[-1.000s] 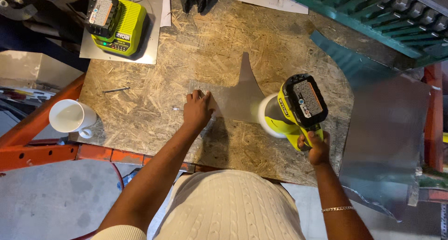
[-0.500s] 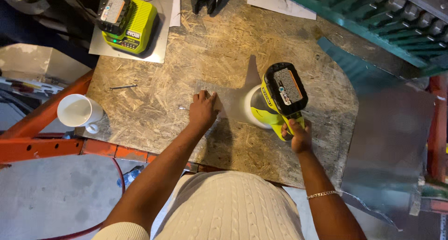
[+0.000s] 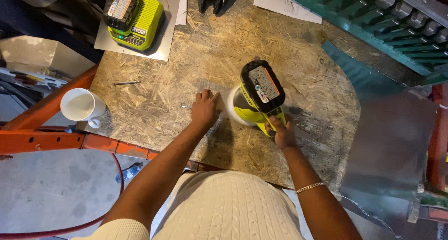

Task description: The person sands the surface of a curved metal piece using a handheld power sander, moving the tool across the metal while holding the piece steady with their other hand.

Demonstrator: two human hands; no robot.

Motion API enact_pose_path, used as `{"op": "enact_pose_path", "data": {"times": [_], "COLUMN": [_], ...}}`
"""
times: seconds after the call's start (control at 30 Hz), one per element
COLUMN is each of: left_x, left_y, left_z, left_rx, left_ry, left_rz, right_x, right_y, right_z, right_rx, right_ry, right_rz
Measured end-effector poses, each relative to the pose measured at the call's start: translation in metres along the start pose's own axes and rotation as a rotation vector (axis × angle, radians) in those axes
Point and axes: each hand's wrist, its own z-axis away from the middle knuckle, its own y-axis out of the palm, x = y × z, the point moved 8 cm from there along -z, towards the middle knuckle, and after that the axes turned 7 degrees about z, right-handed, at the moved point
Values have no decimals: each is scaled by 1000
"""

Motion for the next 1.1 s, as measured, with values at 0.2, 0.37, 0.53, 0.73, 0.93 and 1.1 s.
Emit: {"op": "enact_pose_path", "data": {"times": [0.2, 0.37, 0.53, 0.73, 0.93, 1.1], "left_x": [1, 1, 0, -2, 1, -1], "left_y": [3, 3, 4, -1, 5, 4], "left_z": [-1, -1, -1, 1, -2, -1], "left_rx": [-5, 4, 8, 3, 13, 25], "left_ry": [14, 23, 11, 6, -8, -3], "left_rz": [-15, 41, 33, 29, 14, 6], "right_x": [11, -6, 10, 16, 1, -8], "right_y": [20, 3, -15, -49, -105, -155], "right_z": [2, 1, 16, 30, 46, 70], "right_rx": [74, 192, 44, -29, -171, -321], "right_ry": [-1, -353, 24, 29, -8, -35], "right_rz": [21, 432, 63, 37, 84, 213]}}
